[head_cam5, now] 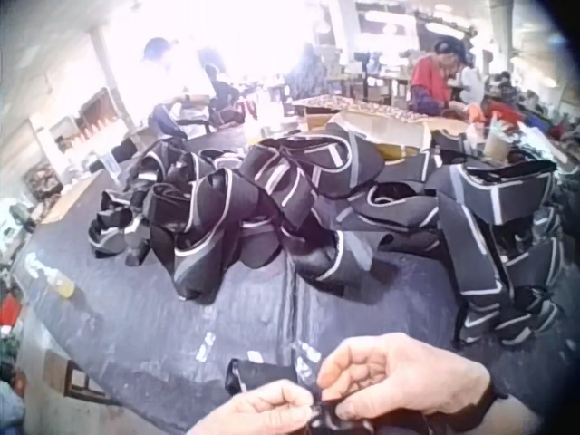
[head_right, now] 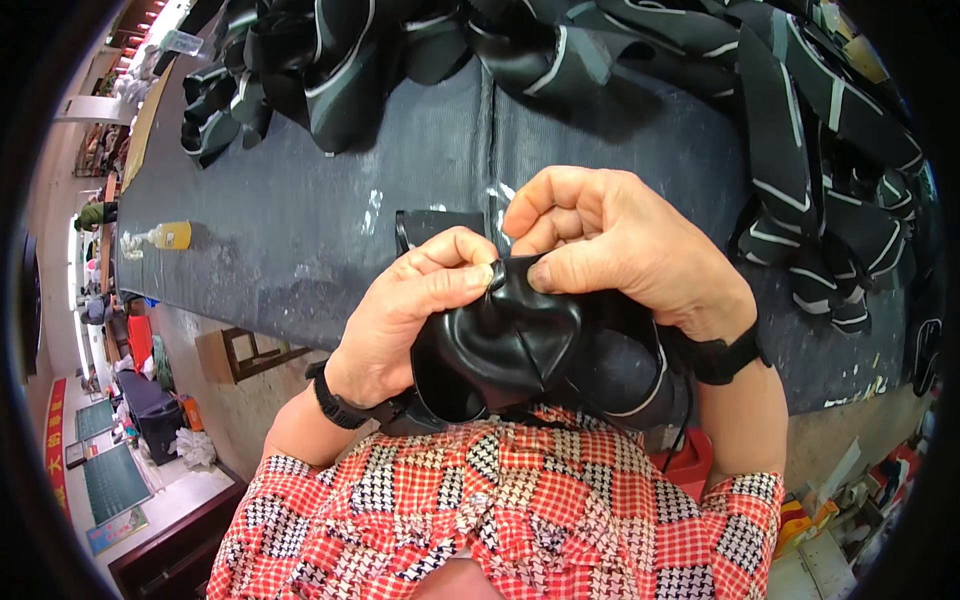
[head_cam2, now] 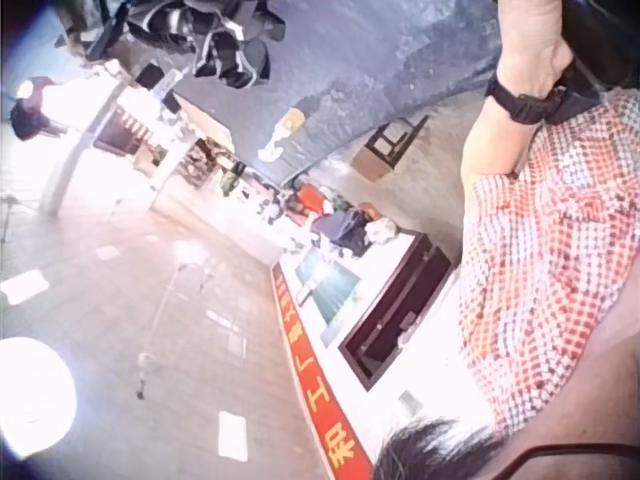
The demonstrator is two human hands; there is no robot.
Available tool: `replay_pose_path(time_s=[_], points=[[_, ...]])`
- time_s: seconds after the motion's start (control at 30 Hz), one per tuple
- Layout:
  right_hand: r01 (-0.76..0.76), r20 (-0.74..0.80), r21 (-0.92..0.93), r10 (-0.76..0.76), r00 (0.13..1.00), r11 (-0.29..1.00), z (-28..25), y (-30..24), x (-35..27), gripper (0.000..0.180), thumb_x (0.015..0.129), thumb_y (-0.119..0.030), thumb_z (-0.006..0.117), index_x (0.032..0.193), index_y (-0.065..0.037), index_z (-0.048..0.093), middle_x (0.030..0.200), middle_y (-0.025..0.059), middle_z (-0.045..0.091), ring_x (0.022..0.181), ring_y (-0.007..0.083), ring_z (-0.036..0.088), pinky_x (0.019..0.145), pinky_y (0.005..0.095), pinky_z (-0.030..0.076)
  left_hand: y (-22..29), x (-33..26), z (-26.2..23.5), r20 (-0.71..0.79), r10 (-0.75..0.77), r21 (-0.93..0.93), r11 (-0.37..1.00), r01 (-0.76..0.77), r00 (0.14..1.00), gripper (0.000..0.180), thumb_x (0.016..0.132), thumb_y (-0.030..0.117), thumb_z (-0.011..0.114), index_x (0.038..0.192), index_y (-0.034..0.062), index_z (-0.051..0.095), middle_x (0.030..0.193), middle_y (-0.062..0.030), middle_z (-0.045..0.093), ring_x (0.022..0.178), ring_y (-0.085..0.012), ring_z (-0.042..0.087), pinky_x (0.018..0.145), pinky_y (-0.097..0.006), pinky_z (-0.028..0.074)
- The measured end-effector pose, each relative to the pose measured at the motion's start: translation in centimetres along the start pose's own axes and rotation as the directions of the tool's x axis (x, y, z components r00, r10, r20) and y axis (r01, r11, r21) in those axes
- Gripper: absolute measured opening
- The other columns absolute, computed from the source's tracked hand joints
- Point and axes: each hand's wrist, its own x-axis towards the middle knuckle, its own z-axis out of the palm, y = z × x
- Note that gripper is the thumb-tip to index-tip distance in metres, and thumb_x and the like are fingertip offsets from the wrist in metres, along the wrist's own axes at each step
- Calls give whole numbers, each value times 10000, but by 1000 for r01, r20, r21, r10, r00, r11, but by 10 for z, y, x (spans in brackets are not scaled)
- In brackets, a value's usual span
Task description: Inspecting and manually aligning black shoe upper components on a workbench in a factory setting.
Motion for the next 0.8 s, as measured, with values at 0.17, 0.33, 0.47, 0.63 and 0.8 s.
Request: replay_pose_path(time_s=[0.17, 0.33, 0.47, 0.63, 0.8], points=[[-15, -19, 36, 15, 1000, 999, -1, 12, -5, 272, 688, 23, 600, 954, 17, 541, 836, 40, 605, 755, 74, 573, 691, 187, 455, -7, -6, 2, -37, -42, -13, 999, 41, 998, 144, 842, 168, 610, 922, 55, 573, 824, 48, 544, 773, -24, 492, 722, -179, 399], [-40, -8, 19, 40, 999, 999, -4, 16, -11, 277, 688, 19, 602, 958, 22, 538, 824, 42, 609, 745, 77, 574, 685, 183, 454, -12, -7, -1, -13, -44, 40, 998, 44, 999, 175, 834, 130, 614, 959, 18, 563, 878, -4, 605, 779, -66, 574, 714, -204, 474], [-69, -2, 63, 70, 998, 996, -8, 18, -12, 299, 681, -2, 630, 962, 29, 533, 826, 52, 613, 735, 81, 575, 681, 183, 453, -9, -2, 7, -59, -29, 140, 989, 37, 998, 143, 828, 130, 623, 914, 22, 590, 851, 14, 597, 764, -46, 545, 699, -190, 442], [-74, -26, -130, 71, 997, 989, -10, 13, -10, 340, 666, -40, 677, 962, 36, 528, 796, 56, 618, 727, 83, 576, 669, 187, 450, -7, 3, 12, -99, 77, 402, 915, -30, 992, 71, 837, 86, 591, 866, 23, 599, 789, 44, 537, 720, -22, 459, 655, -175, 373], [-103, -27, -40, 102, 994, 994, -15, 14, 1, 317, 666, -35, 671, 943, 29, 531, 767, 50, 615, 705, 78, 571, 649, 183, 441, -11, 13, 8, -70, 252, 592, 789, -164, 965, 56, 840, 71, 572, 862, 20, 581, 772, 53, 511, 724, -20, 436, 650, -173, 355]])
